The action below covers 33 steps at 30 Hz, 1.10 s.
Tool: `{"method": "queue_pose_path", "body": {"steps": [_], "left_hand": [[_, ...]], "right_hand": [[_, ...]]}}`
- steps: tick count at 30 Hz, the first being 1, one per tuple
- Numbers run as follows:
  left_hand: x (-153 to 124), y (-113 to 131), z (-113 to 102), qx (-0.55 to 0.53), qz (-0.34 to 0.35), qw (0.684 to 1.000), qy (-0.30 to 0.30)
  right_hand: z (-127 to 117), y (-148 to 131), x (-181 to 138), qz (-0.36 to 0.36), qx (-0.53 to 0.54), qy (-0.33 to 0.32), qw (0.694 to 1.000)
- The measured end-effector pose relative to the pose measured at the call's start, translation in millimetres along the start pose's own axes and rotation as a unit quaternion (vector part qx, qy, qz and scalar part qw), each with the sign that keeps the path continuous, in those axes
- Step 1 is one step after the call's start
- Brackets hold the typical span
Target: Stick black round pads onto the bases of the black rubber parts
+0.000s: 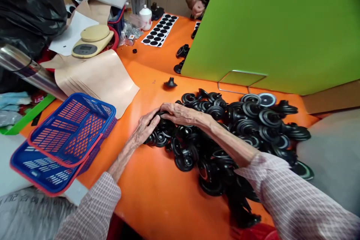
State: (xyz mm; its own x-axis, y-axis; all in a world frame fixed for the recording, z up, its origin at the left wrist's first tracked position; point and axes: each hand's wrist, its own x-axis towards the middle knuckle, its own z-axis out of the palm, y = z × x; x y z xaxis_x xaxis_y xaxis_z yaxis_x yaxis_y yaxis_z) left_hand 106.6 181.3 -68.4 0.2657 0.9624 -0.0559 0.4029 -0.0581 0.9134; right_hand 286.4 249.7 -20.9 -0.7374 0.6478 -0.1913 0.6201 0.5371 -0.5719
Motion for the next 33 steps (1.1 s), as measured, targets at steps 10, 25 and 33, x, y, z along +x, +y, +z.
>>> {"method": "queue_pose_path", "body": {"steps": [10,25,33], "left_hand": [[-108,22,46,0.03,0.045,0.998,0.042],[189,1,9,0.114,0.026,0.988,0.104],[105,-10,31,0.0,0.048,0.999,0.013]], "right_hand": [[77,-61,-106,-0.044,-0.14,0.16,0.976],[120,-73,-136,0.058,-0.081,0.329,0.939],[153,-142,-218,0.149,0.035,0.35,0.924]]}}
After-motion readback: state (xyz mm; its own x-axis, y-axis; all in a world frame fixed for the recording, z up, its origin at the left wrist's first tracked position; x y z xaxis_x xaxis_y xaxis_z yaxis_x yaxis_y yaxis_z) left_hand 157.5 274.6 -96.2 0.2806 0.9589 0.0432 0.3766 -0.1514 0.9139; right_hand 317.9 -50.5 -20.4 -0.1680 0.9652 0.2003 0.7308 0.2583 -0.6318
